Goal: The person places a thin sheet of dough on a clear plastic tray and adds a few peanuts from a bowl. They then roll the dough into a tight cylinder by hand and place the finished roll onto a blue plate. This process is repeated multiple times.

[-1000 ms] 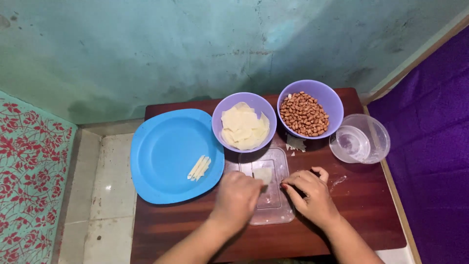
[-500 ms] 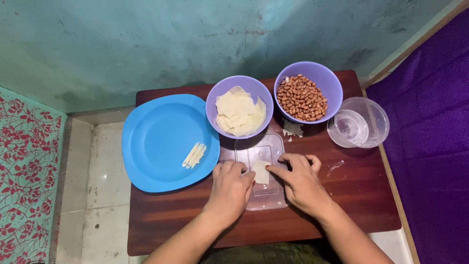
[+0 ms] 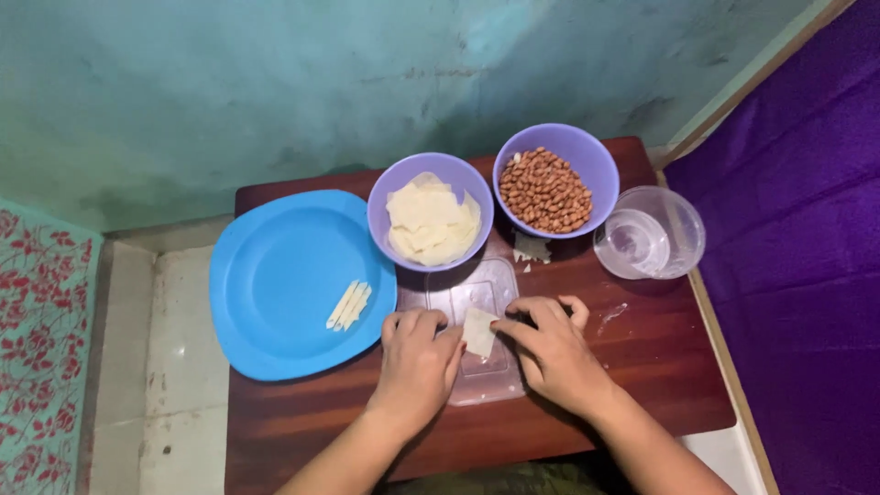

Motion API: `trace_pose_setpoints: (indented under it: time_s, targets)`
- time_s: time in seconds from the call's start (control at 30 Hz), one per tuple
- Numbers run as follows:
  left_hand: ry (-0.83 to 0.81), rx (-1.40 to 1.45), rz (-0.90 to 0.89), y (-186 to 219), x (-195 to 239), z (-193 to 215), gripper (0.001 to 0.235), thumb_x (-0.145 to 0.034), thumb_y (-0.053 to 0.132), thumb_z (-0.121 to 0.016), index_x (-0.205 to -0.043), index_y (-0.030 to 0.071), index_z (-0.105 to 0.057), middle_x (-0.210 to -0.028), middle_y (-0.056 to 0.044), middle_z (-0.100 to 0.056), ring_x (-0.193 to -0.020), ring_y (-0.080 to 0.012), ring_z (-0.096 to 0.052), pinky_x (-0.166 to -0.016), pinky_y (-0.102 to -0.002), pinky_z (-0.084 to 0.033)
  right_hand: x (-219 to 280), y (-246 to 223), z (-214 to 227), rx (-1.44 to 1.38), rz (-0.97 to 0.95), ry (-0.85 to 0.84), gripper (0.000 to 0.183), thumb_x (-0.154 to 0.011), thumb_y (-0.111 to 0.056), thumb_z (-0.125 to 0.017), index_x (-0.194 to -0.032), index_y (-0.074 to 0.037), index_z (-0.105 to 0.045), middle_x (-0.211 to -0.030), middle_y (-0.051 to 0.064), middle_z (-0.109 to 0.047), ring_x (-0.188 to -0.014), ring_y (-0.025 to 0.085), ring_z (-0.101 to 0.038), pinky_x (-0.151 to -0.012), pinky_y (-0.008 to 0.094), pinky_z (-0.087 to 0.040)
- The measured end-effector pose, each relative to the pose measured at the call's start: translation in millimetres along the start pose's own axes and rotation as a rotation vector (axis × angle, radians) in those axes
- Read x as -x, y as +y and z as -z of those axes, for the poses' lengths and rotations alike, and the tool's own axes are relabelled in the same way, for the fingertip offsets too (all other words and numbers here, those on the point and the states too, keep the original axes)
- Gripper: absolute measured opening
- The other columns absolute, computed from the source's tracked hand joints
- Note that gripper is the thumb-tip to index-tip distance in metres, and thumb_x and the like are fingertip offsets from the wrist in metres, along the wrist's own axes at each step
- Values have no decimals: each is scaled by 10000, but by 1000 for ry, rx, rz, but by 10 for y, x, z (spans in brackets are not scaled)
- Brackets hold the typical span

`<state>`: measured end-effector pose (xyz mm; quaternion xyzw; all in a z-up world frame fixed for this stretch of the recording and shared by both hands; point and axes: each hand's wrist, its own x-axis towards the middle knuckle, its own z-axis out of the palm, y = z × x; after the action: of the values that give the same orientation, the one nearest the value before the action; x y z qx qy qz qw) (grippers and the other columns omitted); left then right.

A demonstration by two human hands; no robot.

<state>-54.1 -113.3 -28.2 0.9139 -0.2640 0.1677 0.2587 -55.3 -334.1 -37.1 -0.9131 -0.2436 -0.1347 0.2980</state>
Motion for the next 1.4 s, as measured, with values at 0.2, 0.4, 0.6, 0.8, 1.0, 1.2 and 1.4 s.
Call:
trace_pose_setpoints:
  time_s: [0.2, 0.4, 0.6, 0.8, 1.0, 1.2, 1.4]
  targets:
    - [-34, 137, -54, 19, -34, 98, 193, -799, 135, -757, -963, 46, -709, -1055, -111, -607, -970, -316, -567, -920, -434, -448, -238, 100, 585, 126, 5, 27, 248, -774, -107, -721, -1015, -159, -752, -1040, -38, -746, -1005, 134, -648, -1003, 432, -250]
    - [-81, 188, -162, 55, -62, 99, 143, -834, 94, -725, -953, 33, -673, -1073, -102, -627, -1045, -298, -585, -1047, -482, -421, -716, 500, 1036, 383, -62, 127, 130, -858, -166, -751, -985, -142, -761, -1026, -16, -752, -973, 193, -662, -963, 424, -318]
    - [-143, 132, -163, 4, -34, 26, 94, -869, 132, -699, -889, 41, -697, -1079, -99, -648, -1077, -312, -582, -1072, -535, -387, -885, 507, 1140, 332, -121, 129, 161, -883, -92, -732, -1037, -97, -777, -1019, 23, -734, -847, 212, -604, -915, 393, -298]
    - [-137, 134, -148, 2, -27, -5, 112, -867, 132, -708, -925, 36, -700, -1115, -109, -666, -1138, -323, -594, -1088, -538, -389, -881, 741, 1022, 378, -179, 43, 233, -821, -104, -732, -1035, -168, -801, -1043, -5, -749, -838, 205, -612, -915, 380, -338]
    - [-147, 154, -109, -9, -17, -37, 140, -875, 154, -706, -957, 41, -690, -1167, -125, -656, -1159, -323, -593, -1084, -512, -410, -1100, 1002, 812, 377, -130, 2, 188, -775, -85, -757, -941, -155, -810, -983, 29, -763, -899, 224, -668, -904, 416, -314]
    - [-135, 186, -110, -11, -39, 0, 133, -857, 136, -721, -934, 31, -695, -1152, -116, -645, -1146, -323, -602, -1093, -488, -416, -1237, 1247, 637, 393, -177, -137, 261, -742, -65, -761, -951, -203, -834, -904, -2, -722, -802, 230, -590, -920, 420, -313]
    - [-146, 192, -105, -22, -43, 6, 103, -844, 124, -733, -849, 34, -684, -1106, -103, -658, -1140, -318, -621, -1080, -482, -423, -1333, 1182, 669, 473, -217, -133, 154, -803, -124, -740, -914, -173, -836, -872, 54, -711, -867, 254, -630, -909, 429, -308]
